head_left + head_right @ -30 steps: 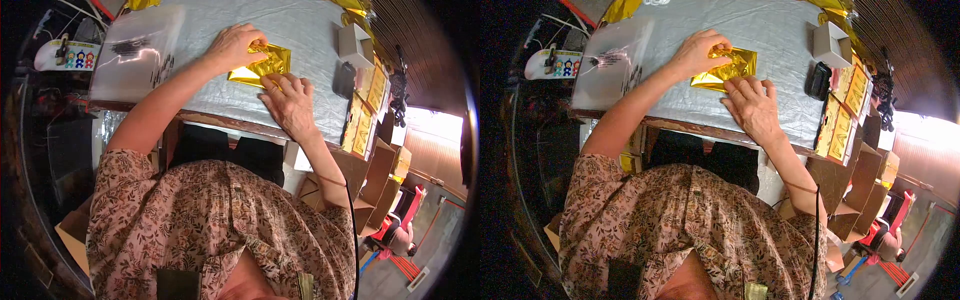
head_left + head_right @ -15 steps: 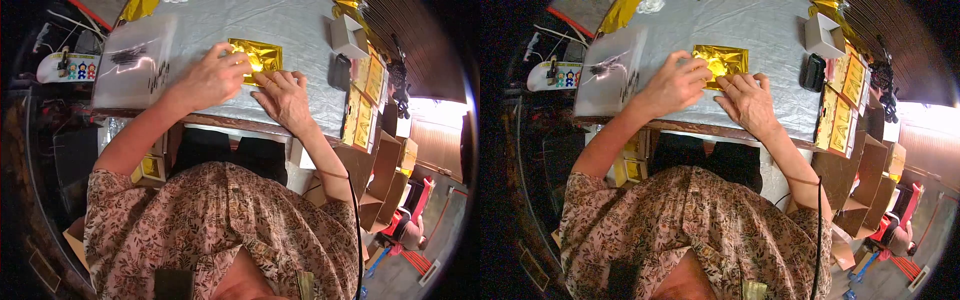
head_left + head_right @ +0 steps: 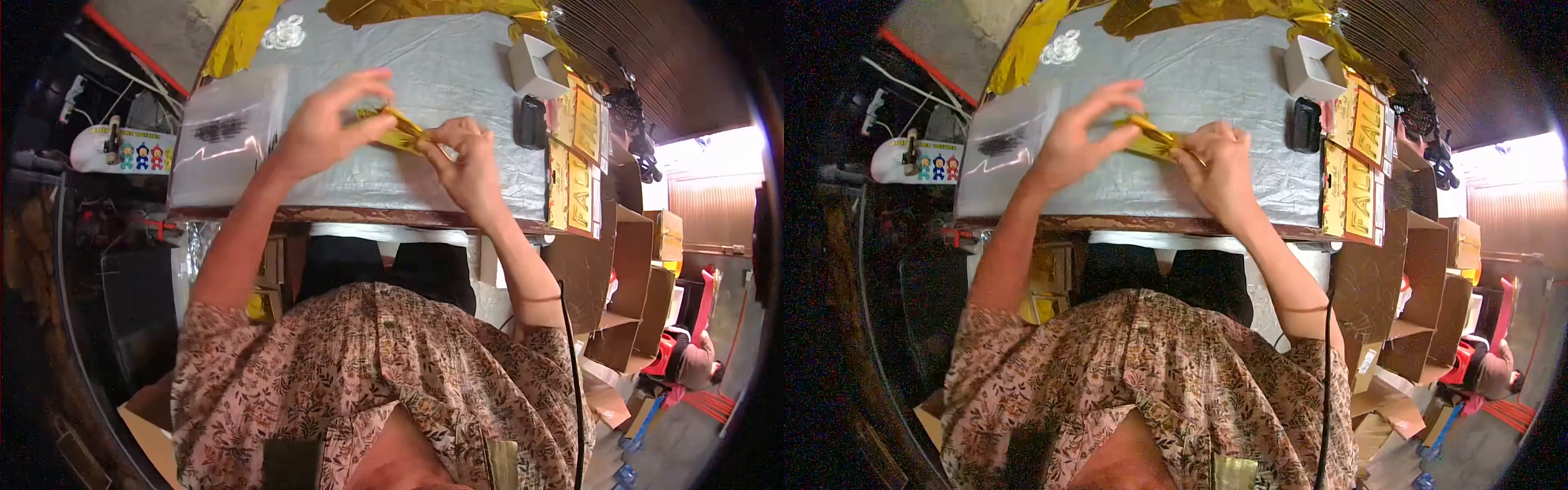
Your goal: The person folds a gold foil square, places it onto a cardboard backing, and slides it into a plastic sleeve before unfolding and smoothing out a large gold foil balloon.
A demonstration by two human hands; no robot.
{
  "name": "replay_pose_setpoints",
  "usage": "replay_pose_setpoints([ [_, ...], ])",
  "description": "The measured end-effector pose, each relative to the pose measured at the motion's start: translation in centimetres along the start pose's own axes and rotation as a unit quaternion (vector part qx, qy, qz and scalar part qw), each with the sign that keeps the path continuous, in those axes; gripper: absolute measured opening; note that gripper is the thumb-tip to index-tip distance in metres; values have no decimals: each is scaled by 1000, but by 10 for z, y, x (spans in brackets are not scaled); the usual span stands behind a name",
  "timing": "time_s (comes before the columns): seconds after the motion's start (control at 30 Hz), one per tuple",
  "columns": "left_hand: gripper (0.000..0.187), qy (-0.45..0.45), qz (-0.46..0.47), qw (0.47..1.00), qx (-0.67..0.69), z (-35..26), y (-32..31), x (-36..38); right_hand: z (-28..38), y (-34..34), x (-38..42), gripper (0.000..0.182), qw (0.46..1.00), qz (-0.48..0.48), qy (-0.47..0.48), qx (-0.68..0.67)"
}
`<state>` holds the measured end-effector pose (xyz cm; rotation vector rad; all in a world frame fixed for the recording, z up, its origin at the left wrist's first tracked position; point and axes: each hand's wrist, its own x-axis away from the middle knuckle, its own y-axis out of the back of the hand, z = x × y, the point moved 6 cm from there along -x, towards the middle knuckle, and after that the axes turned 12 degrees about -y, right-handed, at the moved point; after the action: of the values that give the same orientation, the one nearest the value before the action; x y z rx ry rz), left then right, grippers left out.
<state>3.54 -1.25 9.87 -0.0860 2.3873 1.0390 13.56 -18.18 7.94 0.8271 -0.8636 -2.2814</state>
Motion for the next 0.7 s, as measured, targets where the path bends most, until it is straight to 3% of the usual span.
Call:
replay_pose_setpoints([
  [0.03, 32, 63, -133, 976, 159, 8, 12, 7, 3, 9, -2, 12, 1000, -9, 1, 1],
  [0.07, 41, 124, -258, 905, 314, 20, 17, 17, -10, 9, -5, 13, 972, 74, -147, -168],
  [0.1, 41, 117, -255, 907, 314, 28, 11, 25, -21, 2, 0, 14, 888, 153, -284, -329],
  [0.13, 48, 150, -259, 824, 482, 45, -9, 36, -24, 2, 0, 16, 854, 167, -302, -390],
  [0.17, 55, 179, -253, 710, 633, 51, -24, 41, -24, 2, 0, 16, 856, 164, -299, -389],
  [0.2, 54, 159, -223, 688, 672, 38, -30, 37, -25, 1, 4, 15, 843, 156, -305, -414],
  [0.23, 54, 156, -223, 688, 672, 28, -34, 33, -25, 0, 7, 14, 829, 149, -312, -439],
  [0.33, 42, 220, -175, 774, 567, 25, -49, 34, -30, -5, 14, 14, 825, 125, -322, -448],
  [0.47, 32, 223, -263, 750, 564, 16, -58, 33, -37, -6, 20, 13, 819, 109, -329, -456],
  [0.57, 32, 219, -262, 775, 532, 17, -62, 40, -30, -2, 21, 15, 843, 107, -322, -418],
  [0.7, 31, 232, -266, 767, 536, 13, -67, 44, -32, 0, 14, 18, 841, 65, -302, -444],
])
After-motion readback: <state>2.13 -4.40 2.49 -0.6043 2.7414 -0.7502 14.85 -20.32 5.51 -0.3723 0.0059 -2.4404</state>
